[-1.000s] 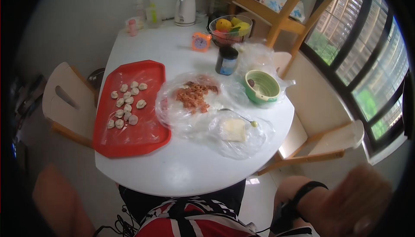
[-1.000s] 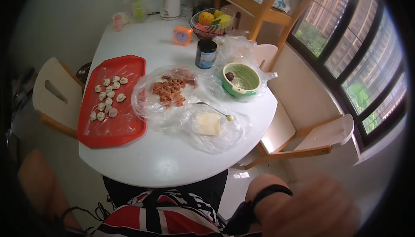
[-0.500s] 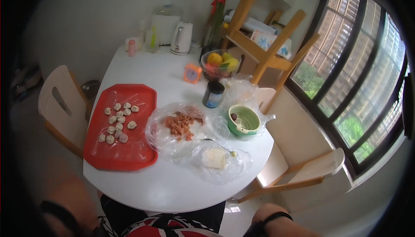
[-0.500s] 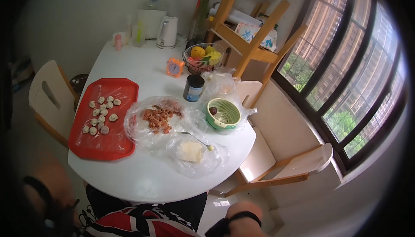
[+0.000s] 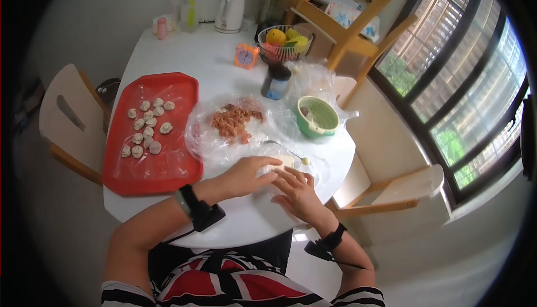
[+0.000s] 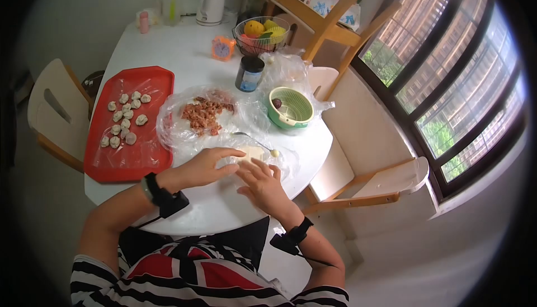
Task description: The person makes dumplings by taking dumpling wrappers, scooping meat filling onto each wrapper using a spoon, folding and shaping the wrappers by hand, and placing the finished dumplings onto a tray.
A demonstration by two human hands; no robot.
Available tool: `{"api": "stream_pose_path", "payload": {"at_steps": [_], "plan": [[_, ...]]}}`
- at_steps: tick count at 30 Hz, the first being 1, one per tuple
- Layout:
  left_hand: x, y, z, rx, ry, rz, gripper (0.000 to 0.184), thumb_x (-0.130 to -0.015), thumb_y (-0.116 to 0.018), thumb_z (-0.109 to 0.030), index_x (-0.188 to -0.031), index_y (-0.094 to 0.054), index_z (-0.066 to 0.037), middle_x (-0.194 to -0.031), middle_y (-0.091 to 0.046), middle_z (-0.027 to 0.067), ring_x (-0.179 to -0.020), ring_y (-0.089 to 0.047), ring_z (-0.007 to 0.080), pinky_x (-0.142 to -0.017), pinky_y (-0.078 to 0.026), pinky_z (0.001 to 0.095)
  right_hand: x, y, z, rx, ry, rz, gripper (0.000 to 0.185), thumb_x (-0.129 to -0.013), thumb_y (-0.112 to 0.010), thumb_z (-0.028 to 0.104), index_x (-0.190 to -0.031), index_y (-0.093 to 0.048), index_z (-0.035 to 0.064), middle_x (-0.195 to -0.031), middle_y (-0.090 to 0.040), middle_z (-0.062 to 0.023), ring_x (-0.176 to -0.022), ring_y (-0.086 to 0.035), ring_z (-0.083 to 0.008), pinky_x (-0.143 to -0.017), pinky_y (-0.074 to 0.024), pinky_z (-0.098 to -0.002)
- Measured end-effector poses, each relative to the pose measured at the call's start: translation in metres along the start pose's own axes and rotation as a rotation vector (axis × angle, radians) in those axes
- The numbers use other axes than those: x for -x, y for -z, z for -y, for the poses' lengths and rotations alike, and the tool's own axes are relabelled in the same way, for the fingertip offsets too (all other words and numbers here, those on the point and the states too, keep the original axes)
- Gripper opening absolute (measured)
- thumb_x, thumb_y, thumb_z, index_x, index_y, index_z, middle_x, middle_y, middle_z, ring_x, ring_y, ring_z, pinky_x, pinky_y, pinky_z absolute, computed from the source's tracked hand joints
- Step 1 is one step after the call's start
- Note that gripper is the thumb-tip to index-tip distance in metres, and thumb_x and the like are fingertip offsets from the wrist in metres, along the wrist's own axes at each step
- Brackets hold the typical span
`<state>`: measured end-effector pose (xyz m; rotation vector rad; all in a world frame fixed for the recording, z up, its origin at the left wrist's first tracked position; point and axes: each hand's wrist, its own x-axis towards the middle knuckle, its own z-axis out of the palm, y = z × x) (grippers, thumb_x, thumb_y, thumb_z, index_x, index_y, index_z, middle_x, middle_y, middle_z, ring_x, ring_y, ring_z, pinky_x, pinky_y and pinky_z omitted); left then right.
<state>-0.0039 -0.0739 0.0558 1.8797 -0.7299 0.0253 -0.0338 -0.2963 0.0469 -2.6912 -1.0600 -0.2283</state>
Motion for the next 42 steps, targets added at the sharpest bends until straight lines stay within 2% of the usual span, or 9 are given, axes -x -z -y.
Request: {"api": "stream_pose_path", "payload": {"at_steps": [3, 5, 8, 11, 14, 16, 21, 30, 42], "plan": [[-0.002, -0.01, 0.018, -0.071, -0.053, 0.13, 0.032, -0.092, -0.058, -0.022, -0.118, -0.061, -0.004, -0.122, -0.061, 0.015, -0.114, -0.057, 0.025, -0.094, -0.045, 0.0366, 0.012, -0.016, -0.001, -0.034, 0.114, -0.043, 0.045, -0.082, -0.069, 0.02, -0.125, -0.058, 0.0137, -0.131, -0.055, -0.0085, -0.127, -0.047, -0.0265, -0.102, -0.0325, -0.049], [-0.001, -0.006, 0.025, -0.514, -0.049, 0.072, 0.032, -0.089, -0.06, -0.025, -0.116, -0.063, -0.007, -0.117, -0.064, 0.0132, -0.107, -0.058, 0.0299, -0.089, -0.045, 0.0408, 0.019, -0.012, 0.004, -0.033, 0.129, -0.049, 0.037, -0.082, -0.067, 0.014, -0.118, -0.062, 0.0118, -0.124, -0.06, -0.0086, -0.122, -0.052, -0.0251, -0.099, -0.0378, -0.0454], [0.004, 0.002, 0.03, -0.521, 0.026, 0.031, 0.03, -0.086, -0.062, -0.022, -0.111, -0.065, -0.006, -0.111, -0.066, 0.0111, -0.102, -0.059, 0.0303, -0.086, -0.045, 0.0427, 0.018, -0.005, 0.009, -0.171, 0.148, -0.146, 0.029, -0.083, -0.066, 0.013, -0.111, -0.065, 0.0097, -0.109, -0.067, -0.0111, -0.106, -0.061, -0.0273, -0.089, -0.0464, -0.0412], [0.006, 0.005, 0.04, -0.554, 0.07, 0.076, 0.029, -0.084, -0.063, -0.021, -0.108, -0.065, -0.005, -0.106, -0.067, 0.0129, -0.102, -0.059, 0.0308, -0.086, -0.046, 0.0415, 0.008, 0.001, 0.008, -0.273, -0.268, -0.195, 0.017, -0.082, -0.067, 0.014, -0.098, -0.069, 0.0084, -0.08, -0.068, -0.0141, -0.074, -0.066, -0.0293, -0.068, -0.0519, -0.0357], [0.008, 0.003, 0.047, -0.521, 0.055, 0.026, 0.028, -0.081, -0.066, -0.017, -0.105, -0.066, -0.004, -0.102, -0.067, 0.014, -0.1, -0.059, 0.0314, -0.087, -0.046, 0.04, -0.011, 0.005, 0.004, -0.231, -0.359, -0.224, 0.014, -0.081, -0.069, 0.014, -0.093, -0.07, 0.0093, -0.082, -0.067, -0.0104, -0.076, -0.065, -0.0269, -0.067, -0.0514, -0.0336], [0.009, 0.003, 0.049, -0.483, 0.029, -0.022, 0.028, -0.078, -0.068, -0.015, -0.103, -0.066, -0.004, -0.1, -0.067, 0.0143, -0.099, -0.059, 0.0315, -0.086, -0.046, 0.0393, -0.022, 0.002, -0.001, -0.13, -0.177, -0.295, 0.014, -0.077, -0.072, 0.016, -0.089, -0.07, 0.0088, -0.082, -0.064, -0.0074, -0.077, -0.062, -0.0268, -0.067, -0.0511, -0.0352], [0.013, 0.009, 0.059, -0.333, -0.046, -0.067, 0.033, -0.07, -0.073, -0.01, -0.102, -0.067, -0.006, -0.096, -0.065, 0.0118, -0.095, -0.059, 0.0289, -0.085, -0.048, 0.0386, -0.04, -0.001, -0.003, -0.132, -0.113, -0.226, 0.018, -0.072, -0.075, 0.018, -0.086, -0.069, 0.0078, -0.082, -0.062, -0.0065, -0.08, -0.061, -0.0272, -0.067, -0.0508, -0.037], [0.017, 0.02, 0.054, 0.123, 0.193, -0.109, 0.035, -0.075, -0.072, -0.014, -0.11, -0.069, -0.008, -0.101, -0.068, 0.0061, -0.092, -0.058, 0.0161, -0.079, -0.047, 0.0307, -0.047, -0.001, -0.007, -0.249, -0.248, -0.08, 0.016, -0.072, -0.076, 0.014, -0.086, -0.071, 0.0068, -0.083, -0.064, -0.007, -0.076, -0.063, -0.0258, -0.067, -0.0514, -0.035], [0.015, 0.021, 0.052, 0.19, 0.195, -0.21, 0.024, -0.082, -0.068, -0.014, -0.105, -0.07, -0.009, -0.098, -0.067, -0.0021, -0.088, -0.054, 0.0087, -0.072, -0.042, 0.0258, -0.045, -0.006, -0.014, -0.219, -0.182, -0.118, 0.011, -0.074, -0.074, 0.009, -0.084, -0.071, 0.0076, -0.082, -0.065, -0.0064, -0.076, -0.063, -0.0257, -0.067, -0.0517, -0.0341]]}}
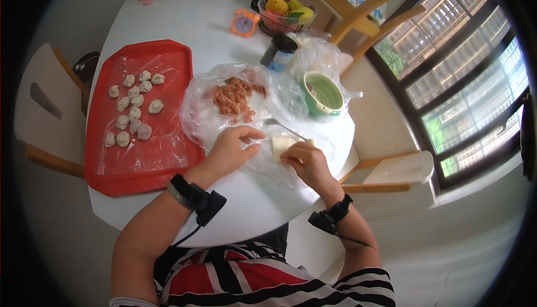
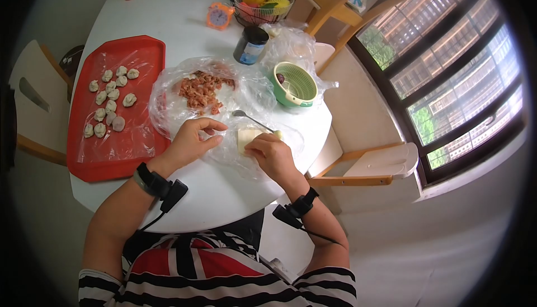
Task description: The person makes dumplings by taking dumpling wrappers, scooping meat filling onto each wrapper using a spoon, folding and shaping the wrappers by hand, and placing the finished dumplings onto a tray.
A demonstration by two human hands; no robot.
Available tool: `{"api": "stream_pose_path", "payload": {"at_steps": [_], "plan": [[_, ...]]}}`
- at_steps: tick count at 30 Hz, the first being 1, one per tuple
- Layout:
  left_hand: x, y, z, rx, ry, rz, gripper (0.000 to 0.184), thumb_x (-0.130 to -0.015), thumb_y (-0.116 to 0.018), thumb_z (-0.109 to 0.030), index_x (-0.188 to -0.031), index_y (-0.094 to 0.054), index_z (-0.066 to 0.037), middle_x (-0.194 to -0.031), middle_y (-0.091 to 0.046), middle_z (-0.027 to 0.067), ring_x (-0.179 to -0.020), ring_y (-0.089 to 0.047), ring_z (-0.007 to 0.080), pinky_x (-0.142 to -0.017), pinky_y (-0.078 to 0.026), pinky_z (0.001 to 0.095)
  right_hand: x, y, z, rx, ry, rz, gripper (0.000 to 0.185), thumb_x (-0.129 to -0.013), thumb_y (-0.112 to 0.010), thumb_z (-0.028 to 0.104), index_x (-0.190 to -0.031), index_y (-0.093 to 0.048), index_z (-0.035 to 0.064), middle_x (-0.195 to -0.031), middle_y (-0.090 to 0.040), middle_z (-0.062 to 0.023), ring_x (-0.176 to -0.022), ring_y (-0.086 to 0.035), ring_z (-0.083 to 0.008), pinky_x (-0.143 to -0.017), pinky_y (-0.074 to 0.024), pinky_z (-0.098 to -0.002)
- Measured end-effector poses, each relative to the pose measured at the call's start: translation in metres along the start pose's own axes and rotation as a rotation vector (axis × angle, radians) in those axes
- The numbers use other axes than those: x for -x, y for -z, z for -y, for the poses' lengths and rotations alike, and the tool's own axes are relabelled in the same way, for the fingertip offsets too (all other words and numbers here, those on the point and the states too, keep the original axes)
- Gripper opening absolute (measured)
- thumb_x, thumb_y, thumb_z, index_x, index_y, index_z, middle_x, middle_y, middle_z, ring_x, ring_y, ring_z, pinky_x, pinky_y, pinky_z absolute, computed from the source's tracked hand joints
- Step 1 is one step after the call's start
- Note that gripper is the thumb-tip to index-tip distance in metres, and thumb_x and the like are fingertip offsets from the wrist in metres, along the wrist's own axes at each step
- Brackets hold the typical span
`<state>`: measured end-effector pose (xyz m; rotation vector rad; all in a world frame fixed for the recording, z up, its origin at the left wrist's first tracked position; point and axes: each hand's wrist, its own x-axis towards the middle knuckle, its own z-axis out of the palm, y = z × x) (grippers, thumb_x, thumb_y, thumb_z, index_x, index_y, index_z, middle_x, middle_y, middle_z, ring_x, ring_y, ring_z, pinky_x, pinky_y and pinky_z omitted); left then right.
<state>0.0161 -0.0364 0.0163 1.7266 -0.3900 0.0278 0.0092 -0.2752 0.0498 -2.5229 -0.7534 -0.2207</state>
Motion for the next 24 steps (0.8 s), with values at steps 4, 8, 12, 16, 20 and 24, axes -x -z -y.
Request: {"api": "stream_pose_path", "payload": {"at_steps": [4, 8, 12, 16, 20, 24], "plan": [[0.0, 0.0, 0.0, 0.011, -0.009, 0.015, 0.024, -0.082, -0.068, -0.015, -0.105, -0.07, -0.01, -0.099, -0.067, -0.0028, -0.088, -0.054, 0.0084, -0.072, -0.042, 0.0257, 0.002, -0.002, -0.002, -0.043, 0.004, -0.021, 0.01, -0.074, -0.072, 0.007, -0.083, -0.071, 0.0076, -0.082, -0.065, -0.0065, -0.078, -0.063, -0.026, -0.067, -0.0515, -0.0344], [0.0, -0.001, -0.002, -0.006, 0.002, 0.024, 0.024, -0.082, -0.068, -0.015, -0.106, -0.07, -0.01, -0.1, -0.067, -0.0033, -0.089, -0.053, 0.0076, -0.072, -0.041, 0.0244, 0.005, -0.005, -0.001, -0.066, 0.09, -0.1, 0.011, -0.074, -0.071, -0.002, -0.083, -0.07, 0.0034, -0.08, -0.063, -0.0087, -0.069, -0.058, -0.0237, -0.063, -0.0482, -0.0322], [0.001, -0.002, 0.0, -0.007, 0.013, 0.03, 0.025, -0.082, -0.068, -0.014, -0.106, -0.07, -0.01, -0.1, -0.066, -0.0035, -0.09, -0.053, 0.0069, -0.071, -0.04, 0.0227, 0.004, -0.004, -0.003, -0.088, -0.04, -0.019, 0.008, -0.075, -0.07, 0.005, -0.082, -0.069, 0.0063, -0.085, -0.064, -0.0092, -0.075, -0.062, -0.0276, -0.067, -0.0508, -0.0348], [0.0, -0.001, -0.005, -0.027, 0.005, 0.021, 0.024, -0.08, -0.068, -0.01, -0.104, -0.069, -0.006, -0.1, -0.069, 0.0078, -0.09, -0.06, 0.0192, -0.083, -0.049, 0.031, -0.002, -0.003, -0.005, -0.203, -0.191, 0.042, 0.008, -0.077, -0.068, 0.005, -0.084, -0.068, 0.0042, -0.081, -0.064, -0.0105, -0.071, -0.061, -0.0233, -0.066, -0.0497, -0.0324], [0.0, -0.001, -0.006, 0.024, 0.023, 0.026, 0.024, -0.082, -0.068, -0.012, -0.105, -0.07, -0.007, -0.101, -0.068, 0.0019, -0.089, -0.058, 0.011, -0.076, -0.044, 0.0254, -0.007, 0.006, -0.014, -0.33, -0.354, 0.13, 0.007, -0.079, -0.067, 0.006, -0.083, -0.067, 0.0007, -0.075, -0.063, -0.0073, -0.068, -0.058, -0.0166, -0.065, -0.0478, -0.0298], [0.001, -0.001, -0.01, 0.097, 0.036, 0.019, 0.022, -0.084, -0.067, -0.014, -0.105, -0.07, -0.007, -0.101, -0.067, -0.002, -0.088, -0.056, 0.0041, -0.073, -0.04, 0.0209, -0.008, 0.008, -0.028, -0.658, -0.471, 0.114, 0.015, -0.083, -0.067, 0.011, -0.083, -0.066, -0.0043, -0.074, -0.062, -0.0044, -0.068, -0.055, -0.0109, -0.063, -0.0443, -0.0249]]}}
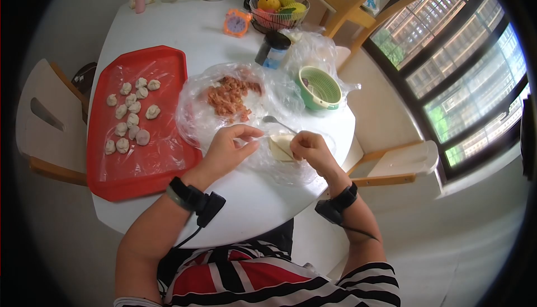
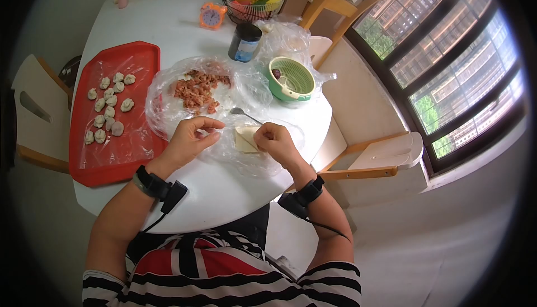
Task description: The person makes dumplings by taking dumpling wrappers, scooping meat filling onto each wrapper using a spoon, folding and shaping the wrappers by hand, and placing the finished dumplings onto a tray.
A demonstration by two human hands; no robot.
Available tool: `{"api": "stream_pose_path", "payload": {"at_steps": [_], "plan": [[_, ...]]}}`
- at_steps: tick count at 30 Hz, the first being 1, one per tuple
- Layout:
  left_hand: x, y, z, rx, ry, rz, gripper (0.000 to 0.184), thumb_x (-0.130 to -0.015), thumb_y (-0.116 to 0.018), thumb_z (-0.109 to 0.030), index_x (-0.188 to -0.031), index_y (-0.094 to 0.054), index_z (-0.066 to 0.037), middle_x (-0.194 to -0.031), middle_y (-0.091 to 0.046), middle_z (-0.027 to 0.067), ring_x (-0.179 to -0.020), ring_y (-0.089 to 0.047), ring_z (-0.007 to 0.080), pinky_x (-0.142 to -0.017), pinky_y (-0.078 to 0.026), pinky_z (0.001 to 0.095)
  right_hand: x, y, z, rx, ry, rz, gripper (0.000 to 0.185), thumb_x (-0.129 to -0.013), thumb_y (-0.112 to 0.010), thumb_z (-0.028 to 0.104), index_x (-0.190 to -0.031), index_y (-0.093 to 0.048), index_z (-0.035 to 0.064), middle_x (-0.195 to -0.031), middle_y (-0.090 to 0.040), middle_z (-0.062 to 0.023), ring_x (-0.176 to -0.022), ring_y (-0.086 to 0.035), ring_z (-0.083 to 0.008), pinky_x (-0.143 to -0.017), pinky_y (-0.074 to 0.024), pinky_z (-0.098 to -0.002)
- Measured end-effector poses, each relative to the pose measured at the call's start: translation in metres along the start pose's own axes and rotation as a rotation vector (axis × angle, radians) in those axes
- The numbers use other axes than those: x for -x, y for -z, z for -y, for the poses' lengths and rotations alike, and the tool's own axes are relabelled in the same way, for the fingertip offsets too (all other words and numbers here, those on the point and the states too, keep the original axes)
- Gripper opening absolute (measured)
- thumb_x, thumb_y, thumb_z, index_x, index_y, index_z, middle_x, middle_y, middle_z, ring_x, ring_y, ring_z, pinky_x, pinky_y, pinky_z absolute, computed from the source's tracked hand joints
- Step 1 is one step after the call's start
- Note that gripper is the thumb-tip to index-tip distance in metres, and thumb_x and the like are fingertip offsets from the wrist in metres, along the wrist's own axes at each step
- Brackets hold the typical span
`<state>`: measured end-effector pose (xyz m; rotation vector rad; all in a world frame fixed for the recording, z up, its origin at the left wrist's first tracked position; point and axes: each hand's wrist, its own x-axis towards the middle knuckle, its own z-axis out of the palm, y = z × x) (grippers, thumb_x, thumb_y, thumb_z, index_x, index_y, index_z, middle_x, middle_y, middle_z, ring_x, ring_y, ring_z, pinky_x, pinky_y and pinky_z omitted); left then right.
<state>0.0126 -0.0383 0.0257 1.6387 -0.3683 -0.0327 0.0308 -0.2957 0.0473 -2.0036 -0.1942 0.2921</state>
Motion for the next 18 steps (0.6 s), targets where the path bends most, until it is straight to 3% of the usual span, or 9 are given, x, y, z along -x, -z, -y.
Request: {"api": "stream_pose_path", "payload": {"at_steps": [1, 5, 8, 13, 18], "plan": [[0.0, -0.001, -0.001, -0.001, -0.001, -0.001, 0.022, -0.084, -0.067, -0.014, -0.105, -0.07, -0.007, -0.101, -0.067, -0.002, -0.088, -0.056, 0.0041, -0.073, -0.04, 0.0209, 0.001, 0.001, 0.001, -0.141, -0.07, 0.007, 0.019, -0.084, -0.067, 0.014, -0.084, -0.065, -0.0052, -0.075, -0.062, -0.004, -0.068, -0.054, -0.0101, -0.063, -0.0433, -0.0236], [0.001, -0.004, -0.003, 0.015, -0.02, 0.003, 0.02, -0.084, -0.069, -0.015, -0.102, -0.07, -0.005, -0.096, -0.068, -0.0013, -0.084, -0.057, 0.0043, -0.073, -0.043, 0.0213, 0.004, 0.0, 0.011, -0.1, -0.11, 0.02, 0.022, -0.087, -0.066, 0.016, -0.087, -0.065, -0.0057, -0.074, -0.062, -0.0038, -0.067, -0.054, -0.0089, -0.062, -0.0419, -0.0221], [0.002, -0.008, 0.002, 0.05, 0.004, 0.06, 0.02, -0.084, -0.071, -0.016, -0.099, -0.07, -0.002, -0.089, -0.068, 0.0008, -0.078, -0.058, 0.005, -0.071, -0.046, 0.0215, 0.007, -0.007, 0.012, -0.081, -0.085, 0.006, 0.016, -0.087, -0.066, 0.014, -0.088, -0.064, -0.002, -0.073, -0.062, -0.0026, -0.065, -0.053, -0.008, -0.06, -0.0381, -0.0221], [0.002, -0.018, 0.006, 0.077, 0.068, 0.148, 0.021, -0.084, -0.072, -0.017, -0.093, -0.07, 0.002, -0.082, -0.068, 0.0042, -0.073, -0.06, 0.0068, -0.068, -0.049, 0.0219, 0.012, -0.019, 0.02, -0.034, 0.01, -0.033, 0.02, -0.087, -0.066, 0.017, -0.089, -0.065, -0.0029, -0.074, -0.063, -0.002, -0.065, -0.054, -0.0065, -0.059, -0.0422, -0.0211], [-0.004, -0.028, 0.009, -0.04, 0.07, 0.081, 0.026, -0.085, -0.072, -0.022, -0.093, -0.07, 0.003, -0.079, -0.068, 0.0051, -0.067, -0.06, 0.0072, -0.059, -0.048, 0.0221, 0.011, -0.028, 0.024, -0.023, 0.033, 0.029, 0.02, -0.088, -0.066, 0.018, -0.089, -0.064, -0.0019, -0.075, -0.063, -0.0017, -0.065, -0.054, -0.0059, -0.057, -0.0416, -0.0209]]}}
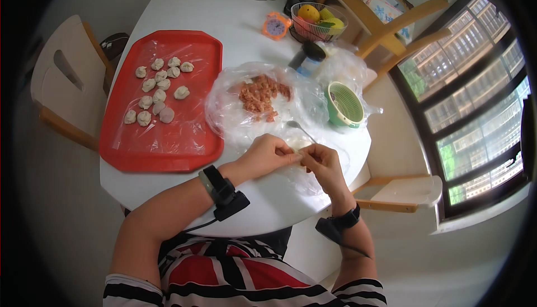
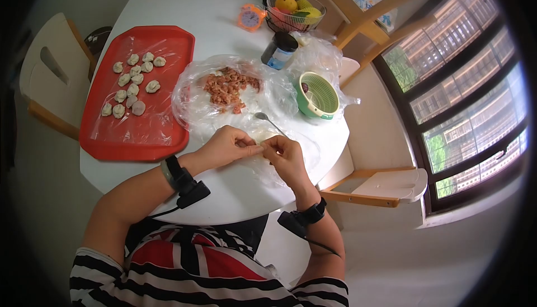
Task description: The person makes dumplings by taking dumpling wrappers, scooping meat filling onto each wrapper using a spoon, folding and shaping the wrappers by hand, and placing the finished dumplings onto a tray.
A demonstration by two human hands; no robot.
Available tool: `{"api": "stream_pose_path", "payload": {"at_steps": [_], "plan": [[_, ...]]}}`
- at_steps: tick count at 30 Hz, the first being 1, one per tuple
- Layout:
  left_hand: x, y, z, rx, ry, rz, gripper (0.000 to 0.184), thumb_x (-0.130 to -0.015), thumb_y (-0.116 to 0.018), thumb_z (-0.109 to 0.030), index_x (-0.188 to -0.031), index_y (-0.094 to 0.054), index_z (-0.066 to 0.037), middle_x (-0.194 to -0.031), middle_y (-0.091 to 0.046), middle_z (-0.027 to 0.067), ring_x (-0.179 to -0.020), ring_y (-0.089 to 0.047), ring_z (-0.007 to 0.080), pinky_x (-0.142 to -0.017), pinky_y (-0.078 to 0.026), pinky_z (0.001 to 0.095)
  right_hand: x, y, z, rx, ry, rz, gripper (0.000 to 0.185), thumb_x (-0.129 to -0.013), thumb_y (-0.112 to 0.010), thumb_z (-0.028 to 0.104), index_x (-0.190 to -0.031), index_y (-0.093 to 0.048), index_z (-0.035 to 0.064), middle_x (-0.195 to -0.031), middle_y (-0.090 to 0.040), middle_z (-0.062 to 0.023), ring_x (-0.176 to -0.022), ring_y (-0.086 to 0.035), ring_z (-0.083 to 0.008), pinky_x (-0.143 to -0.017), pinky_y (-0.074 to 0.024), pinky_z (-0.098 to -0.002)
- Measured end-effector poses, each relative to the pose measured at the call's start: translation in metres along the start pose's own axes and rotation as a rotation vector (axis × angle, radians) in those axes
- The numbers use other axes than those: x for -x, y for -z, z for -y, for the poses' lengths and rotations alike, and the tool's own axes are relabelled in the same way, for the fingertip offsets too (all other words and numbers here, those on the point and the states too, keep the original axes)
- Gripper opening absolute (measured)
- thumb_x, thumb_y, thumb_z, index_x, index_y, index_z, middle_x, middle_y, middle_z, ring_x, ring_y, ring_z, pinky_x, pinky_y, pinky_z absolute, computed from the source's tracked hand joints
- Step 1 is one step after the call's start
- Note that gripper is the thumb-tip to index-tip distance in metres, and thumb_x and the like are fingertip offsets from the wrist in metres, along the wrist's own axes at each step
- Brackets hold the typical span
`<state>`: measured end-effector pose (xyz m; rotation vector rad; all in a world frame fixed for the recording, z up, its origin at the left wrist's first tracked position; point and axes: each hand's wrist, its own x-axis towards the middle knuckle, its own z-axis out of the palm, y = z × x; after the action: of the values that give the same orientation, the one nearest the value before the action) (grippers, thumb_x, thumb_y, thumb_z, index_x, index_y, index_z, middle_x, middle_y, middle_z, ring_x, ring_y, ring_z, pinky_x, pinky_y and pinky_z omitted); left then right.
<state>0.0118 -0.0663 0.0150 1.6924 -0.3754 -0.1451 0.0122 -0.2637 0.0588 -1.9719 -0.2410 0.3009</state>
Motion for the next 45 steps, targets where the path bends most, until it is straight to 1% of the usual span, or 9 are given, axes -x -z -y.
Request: {"api": "stream_pose_path", "payload": {"at_steps": [14, 18, 21, 23, 26, 28, 31, 36, 45], "plan": [[0.004, 0.007, 0.007, 0.268, 0.313, 0.105, 0.027, -0.087, -0.067, -0.019, -0.098, -0.061, 0.005, -0.081, -0.067, 0.0086, -0.062, -0.06, 0.0096, -0.05, -0.049, 0.0206, -0.005, 0.023, -0.01, -0.607, -0.045, -0.183, 0.01, -0.091, -0.059, 0.013, -0.091, -0.058, 0.0028, -0.083, -0.059, -0.003, -0.068, -0.051, -0.0081, -0.067, -0.0397, -0.0217], [0.014, 0.022, -0.019, 0.12, 0.34, 0.091, 0.027, -0.087, -0.068, -0.019, -0.099, -0.06, 0.004, -0.082, -0.065, 0.0072, -0.065, -0.06, 0.0099, -0.053, -0.049, 0.0225, -0.006, 0.043, 0.001, -0.811, 0.041, -0.198, 0.014, -0.098, -0.047, 0.013, -0.098, -0.053, 0.0005, -0.096, -0.064, -0.0131, -0.086, -0.065, -0.0214, -0.08, -0.0549, -0.0392], [0.013, 0.024, -0.027, -0.164, 0.126, -0.134, 0.027, -0.089, -0.066, -0.019, -0.104, -0.058, 0.002, -0.092, -0.064, 0.0072, -0.079, -0.06, 0.0097, -0.065, -0.05, 0.0226, -0.001, 0.041, 0.029, -0.768, 0.052, -0.278, 0.014, -0.098, -0.047, 0.013, -0.098, -0.053, 0.0006, -0.099, -0.064, -0.0141, -0.086, -0.066, -0.0217, -0.079, -0.0552, -0.0369], [0.007, 0.021, -0.022, 0.167, -0.073, -0.301, 0.027, -0.091, -0.064, -0.019, -0.11, -0.056, -0.001, -0.104, -0.061, 0.0074, -0.094, -0.056, 0.0086, -0.078, -0.046, 0.023, -0.003, 0.028, 0.033, -0.765, 0.06, -0.318, 0.014, -0.1, -0.046, 0.015, -0.097, -0.052, 0.0023, -0.094, -0.061, -0.0094, -0.078, -0.063, -0.0169, -0.074, -0.0531, -0.0299], [0.014, 0.018, -0.048, 0.769, 0.232, -0.159, 0.043, -0.096, -0.054, -0.039, -0.12, -0.052, -0.004, -0.114, -0.059, 0.0101, -0.104, -0.056, 0.0145, -0.088, -0.045, 0.0284, -0.006, -0.003, 0.022, -0.367, 0.321, -0.326, 0.011, -0.1, -0.047, 0.014, -0.097, -0.051, 0.0039, -0.084, -0.052, -0.0014, -0.071, -0.05, -0.0105, -0.067, -0.0449, -0.025], [0.018, 0.017, -0.046, 1.315, 0.537, -0.016, 0.056, -0.098, -0.043, -0.05, -0.127, -0.049, -0.003, -0.12, -0.058, 0.0123, -0.111, -0.056, 0.0221, -0.091, -0.047, 0.0349, 0.002, -0.027, 0.023, 0.042, 0.416, -0.182, 0.012, -0.09, -0.056, -0.001, -0.101, -0.051, 0.002, -0.09, -0.059, -0.008, -0.086, -0.061, -0.02, -0.076, -0.0481, -0.0306], [0.022, 0.015, -0.04, 1.386, 0.361, -0.039, 0.051, -0.1, -0.043, -0.042, -0.13, -0.046, 0.0, -0.121, -0.058, 0.0127, -0.109, -0.057, 0.023, -0.092, -0.047, 0.0365, 0.016, -0.047, 0.04, 0.178, 0.55, -0.049, 0.02, -0.084, -0.061, -0.005, -0.102, -0.056, 0.0017, -0.104, -0.065, -0.0142, -0.093, -0.064, -0.0251, -0.082, -0.0495, -0.0322], [0.022, 0.027, -0.005, 1.218, 0.308, 0.03, 0.041, -0.096, -0.054, -0.015, -0.131, -0.043, 0.004, -0.123, -0.058, 0.013, -0.115, -0.058, 0.0236, -0.101, -0.047, 0.0378, -0.014, 0.02, 0.019, 0.595, 0.338, -0.37, 0.013, -0.08, -0.068, 0.006, -0.093, -0.064, 0.0039, -0.087, -0.066, -0.0127, -0.083, -0.062, -0.0291, -0.072, -0.0506, -0.0351], [0.03, 0.035, -0.013, 1.285, 0.366, 0.187, 0.04, -0.098, -0.052, -0.022, -0.129, -0.047, 0.003, -0.121, -0.06, 0.0142, -0.108, -0.062, 0.0247, -0.096, -0.05, 0.0397, -0.016, 0.047, -0.025, 0.745, 0.224, -0.179, 0.03, -0.079, -0.057, -0.007, -0.108, -0.059, 0.0, -0.091, -0.065, -0.0178, -0.086, -0.063, -0.0314, -0.076, -0.0509, -0.039]]}}
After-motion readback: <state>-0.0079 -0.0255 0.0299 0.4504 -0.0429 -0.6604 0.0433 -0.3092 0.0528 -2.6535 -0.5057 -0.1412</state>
